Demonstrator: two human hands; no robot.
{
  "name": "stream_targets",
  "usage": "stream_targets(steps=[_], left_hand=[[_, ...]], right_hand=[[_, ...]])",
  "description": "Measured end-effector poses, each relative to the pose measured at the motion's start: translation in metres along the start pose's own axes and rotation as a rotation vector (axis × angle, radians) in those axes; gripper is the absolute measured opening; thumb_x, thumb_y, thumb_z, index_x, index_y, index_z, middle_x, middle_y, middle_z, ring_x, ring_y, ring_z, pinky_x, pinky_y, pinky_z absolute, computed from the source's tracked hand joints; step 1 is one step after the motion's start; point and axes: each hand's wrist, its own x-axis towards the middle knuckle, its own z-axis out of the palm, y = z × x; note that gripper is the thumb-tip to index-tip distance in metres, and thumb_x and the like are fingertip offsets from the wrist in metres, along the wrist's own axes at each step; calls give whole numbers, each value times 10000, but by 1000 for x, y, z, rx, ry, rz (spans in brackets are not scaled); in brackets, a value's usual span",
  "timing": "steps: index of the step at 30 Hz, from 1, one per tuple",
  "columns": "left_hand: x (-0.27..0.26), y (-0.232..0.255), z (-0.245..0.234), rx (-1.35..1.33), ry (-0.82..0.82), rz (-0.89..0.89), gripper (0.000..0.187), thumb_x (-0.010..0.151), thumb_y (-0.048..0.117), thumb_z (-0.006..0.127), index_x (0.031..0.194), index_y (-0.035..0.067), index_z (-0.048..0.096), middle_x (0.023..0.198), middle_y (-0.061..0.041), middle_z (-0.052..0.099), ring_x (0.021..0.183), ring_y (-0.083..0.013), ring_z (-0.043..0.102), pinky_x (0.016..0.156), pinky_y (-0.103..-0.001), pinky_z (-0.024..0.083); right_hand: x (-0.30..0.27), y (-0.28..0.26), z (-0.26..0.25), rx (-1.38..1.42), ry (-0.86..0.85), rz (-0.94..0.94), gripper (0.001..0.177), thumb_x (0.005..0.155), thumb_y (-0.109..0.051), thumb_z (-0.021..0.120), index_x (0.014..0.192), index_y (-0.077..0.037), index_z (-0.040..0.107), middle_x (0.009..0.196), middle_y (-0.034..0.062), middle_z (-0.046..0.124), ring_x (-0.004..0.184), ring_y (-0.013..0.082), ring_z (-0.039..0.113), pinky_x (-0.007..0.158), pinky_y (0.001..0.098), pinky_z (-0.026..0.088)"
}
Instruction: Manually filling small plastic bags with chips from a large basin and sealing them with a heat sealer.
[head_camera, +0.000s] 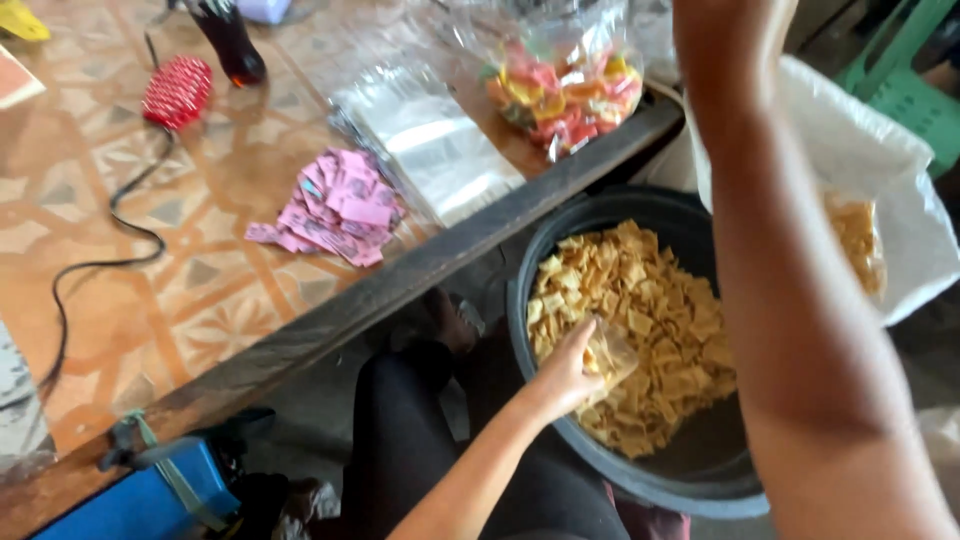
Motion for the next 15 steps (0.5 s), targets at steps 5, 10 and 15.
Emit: stream_targets(steps=[5, 10, 15], left_hand=[[10, -10, -12, -47, -23, -120, 970, 755, 256, 677, 1637, 169, 282, 1655, -122, 271, 1393, -265, 483, 1097, -296, 467], [6, 0, -22, -49, 18, -65, 966, 733, 217, 647, 1621, 70, 296, 1618, -219, 317, 1353, -363, 514, 1098, -372, 479], [15, 21, -21, 46, 78, 10, 919, 767, 242, 647, 1599, 42, 311, 1600, -256, 332, 1351, -402, 508, 1108, -409, 473]], right_hand=[[-75, 34, -4, 69, -52, -18, 113, 1171, -78, 567, 1225, -29, 653, 1052, 127, 720, 944, 292, 738, 904, 404, 608], [-354, 223, -62, -332, -838, 448, 300, 776, -224, 842, 794, 39, 700, 742, 258, 697, 752, 473, 682, 752, 577, 539], [-438, 125, -58, -369, -1118, 667, 450, 646, -514, 838, 911, -158, 765, 1131, 194, 504, 923, 503, 658, 844, 536, 565]])
